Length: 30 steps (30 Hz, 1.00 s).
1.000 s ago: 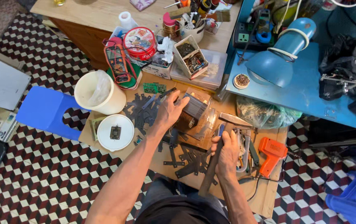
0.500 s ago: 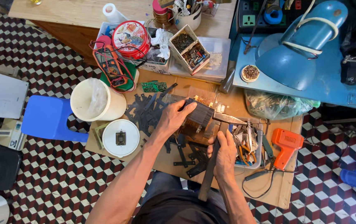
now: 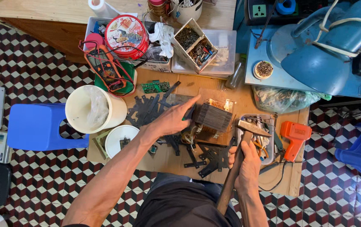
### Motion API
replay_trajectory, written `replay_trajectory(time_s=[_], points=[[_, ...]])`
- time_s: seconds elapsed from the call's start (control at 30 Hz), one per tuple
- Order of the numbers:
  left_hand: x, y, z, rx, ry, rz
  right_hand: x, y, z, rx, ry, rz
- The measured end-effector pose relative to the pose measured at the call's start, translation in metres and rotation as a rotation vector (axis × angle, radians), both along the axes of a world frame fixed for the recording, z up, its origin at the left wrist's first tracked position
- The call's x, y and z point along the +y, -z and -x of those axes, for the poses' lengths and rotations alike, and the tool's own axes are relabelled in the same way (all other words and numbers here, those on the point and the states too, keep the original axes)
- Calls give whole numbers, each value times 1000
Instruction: The person works at a cluttered workbench disassembling a transformer-like electrical component. They pull laminated metal plates off the coil block by hand, tap and pry parts loose with a hammer, sort the removed plates into a pile, and near the end use pliers to work on the remaining coil assembly.
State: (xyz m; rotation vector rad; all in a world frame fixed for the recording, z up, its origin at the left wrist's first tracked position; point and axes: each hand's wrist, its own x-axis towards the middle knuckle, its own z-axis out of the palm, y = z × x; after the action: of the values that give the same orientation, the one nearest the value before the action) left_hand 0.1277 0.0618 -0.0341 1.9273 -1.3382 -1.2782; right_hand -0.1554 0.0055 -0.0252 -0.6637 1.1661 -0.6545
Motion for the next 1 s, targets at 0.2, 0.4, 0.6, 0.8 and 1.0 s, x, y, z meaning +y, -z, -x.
replay_trajectory(time_s=[0.2, 0.4, 0.6, 0.8, 1.0], points=[[-22, -25, -4, -123, 199, 84, 19, 1, -14, 8, 22, -79], [-19, -11, -3, 100, 144, 511, 19, -4, -16, 54, -26, -60], [-7, 16, -3, 40, 127, 376, 17, -5, -16, 64, -49, -38], [8, 26, 22, -12, -59, 399, 12, -2, -10, 5, -85, -41], [60, 12, 55, -6, -447, -52, 14, -1, 4, 27, -79, -98]])
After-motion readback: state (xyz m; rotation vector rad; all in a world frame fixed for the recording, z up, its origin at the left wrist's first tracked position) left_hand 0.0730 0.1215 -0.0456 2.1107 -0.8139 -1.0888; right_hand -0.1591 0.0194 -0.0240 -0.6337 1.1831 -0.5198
